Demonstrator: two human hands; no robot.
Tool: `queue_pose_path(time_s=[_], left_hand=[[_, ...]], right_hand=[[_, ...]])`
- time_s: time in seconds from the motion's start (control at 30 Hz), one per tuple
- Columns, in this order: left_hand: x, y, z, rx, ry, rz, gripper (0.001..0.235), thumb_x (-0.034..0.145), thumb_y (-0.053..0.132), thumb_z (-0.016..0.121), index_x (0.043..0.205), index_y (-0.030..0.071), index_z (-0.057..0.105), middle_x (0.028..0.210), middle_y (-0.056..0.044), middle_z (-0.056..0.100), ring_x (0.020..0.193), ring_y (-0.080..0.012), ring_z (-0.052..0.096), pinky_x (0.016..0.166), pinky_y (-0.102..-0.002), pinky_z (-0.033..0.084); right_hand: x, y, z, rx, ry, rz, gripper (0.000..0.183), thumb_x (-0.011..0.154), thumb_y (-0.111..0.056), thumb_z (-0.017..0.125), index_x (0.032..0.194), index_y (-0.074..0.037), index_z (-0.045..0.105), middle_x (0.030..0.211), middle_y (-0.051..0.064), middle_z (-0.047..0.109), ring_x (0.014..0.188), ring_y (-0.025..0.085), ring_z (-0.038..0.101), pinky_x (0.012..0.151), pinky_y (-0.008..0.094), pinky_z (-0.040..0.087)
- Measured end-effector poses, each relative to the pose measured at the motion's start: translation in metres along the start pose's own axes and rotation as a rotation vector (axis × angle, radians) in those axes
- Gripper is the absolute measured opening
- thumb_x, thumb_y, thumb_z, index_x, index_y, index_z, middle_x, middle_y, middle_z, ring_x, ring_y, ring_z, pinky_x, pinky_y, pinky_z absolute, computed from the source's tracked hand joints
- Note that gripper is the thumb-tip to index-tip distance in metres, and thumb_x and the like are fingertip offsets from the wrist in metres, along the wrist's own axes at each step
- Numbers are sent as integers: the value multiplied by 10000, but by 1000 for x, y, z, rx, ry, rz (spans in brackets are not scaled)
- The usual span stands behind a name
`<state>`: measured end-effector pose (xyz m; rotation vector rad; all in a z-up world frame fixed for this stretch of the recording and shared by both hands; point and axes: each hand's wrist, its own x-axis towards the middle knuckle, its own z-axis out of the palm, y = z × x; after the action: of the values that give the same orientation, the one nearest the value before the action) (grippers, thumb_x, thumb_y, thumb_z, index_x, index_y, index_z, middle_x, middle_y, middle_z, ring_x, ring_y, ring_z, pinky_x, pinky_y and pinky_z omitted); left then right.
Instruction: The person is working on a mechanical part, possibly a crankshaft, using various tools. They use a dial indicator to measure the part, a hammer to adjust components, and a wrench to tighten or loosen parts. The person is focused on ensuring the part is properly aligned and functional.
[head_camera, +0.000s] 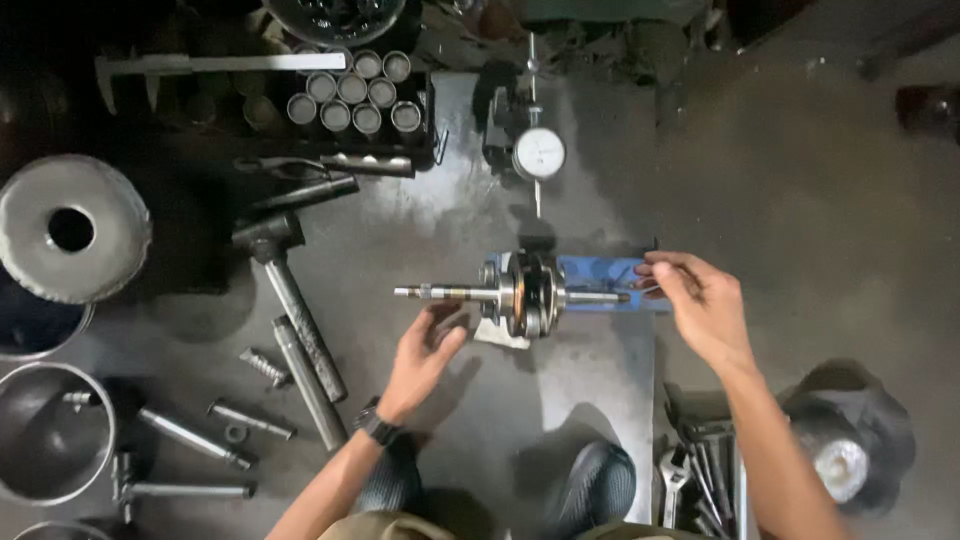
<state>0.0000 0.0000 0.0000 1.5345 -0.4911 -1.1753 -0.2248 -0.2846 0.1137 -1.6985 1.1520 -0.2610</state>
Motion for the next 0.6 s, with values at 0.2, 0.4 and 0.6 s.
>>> queue_pose_path(time_s=[0.2,0.4,0.6], left_hand=[[11,13,34,-308,-24,161,649,1012,187,615,1550,-54,343,1578,-166,441,1501,-239,387,1233,-385,305],[30,2,52,-425,35,123,757,965,160,649,1578,-25,243,1567,-125,413,1439,-230,420,1194,-375,325],[35,-2,54,-431,22,68,780,968,221,669,1582,-50,273,1492,-141,509,1378,-230,489,1172,-387,363]], right_hand=[[-20,29,-4,55,-58,31,327,1003,-193,605,1194,55,697,1019,125,769,935,187,747,837,334,605],[-5,27,18,36,-127,225,396,1004,-336,570,1142,-7,741,948,85,788,832,156,729,768,291,565],[9,46,30,114,-264,345,486,994,-415,588,868,21,762,715,101,737,630,156,679,565,304,521]])
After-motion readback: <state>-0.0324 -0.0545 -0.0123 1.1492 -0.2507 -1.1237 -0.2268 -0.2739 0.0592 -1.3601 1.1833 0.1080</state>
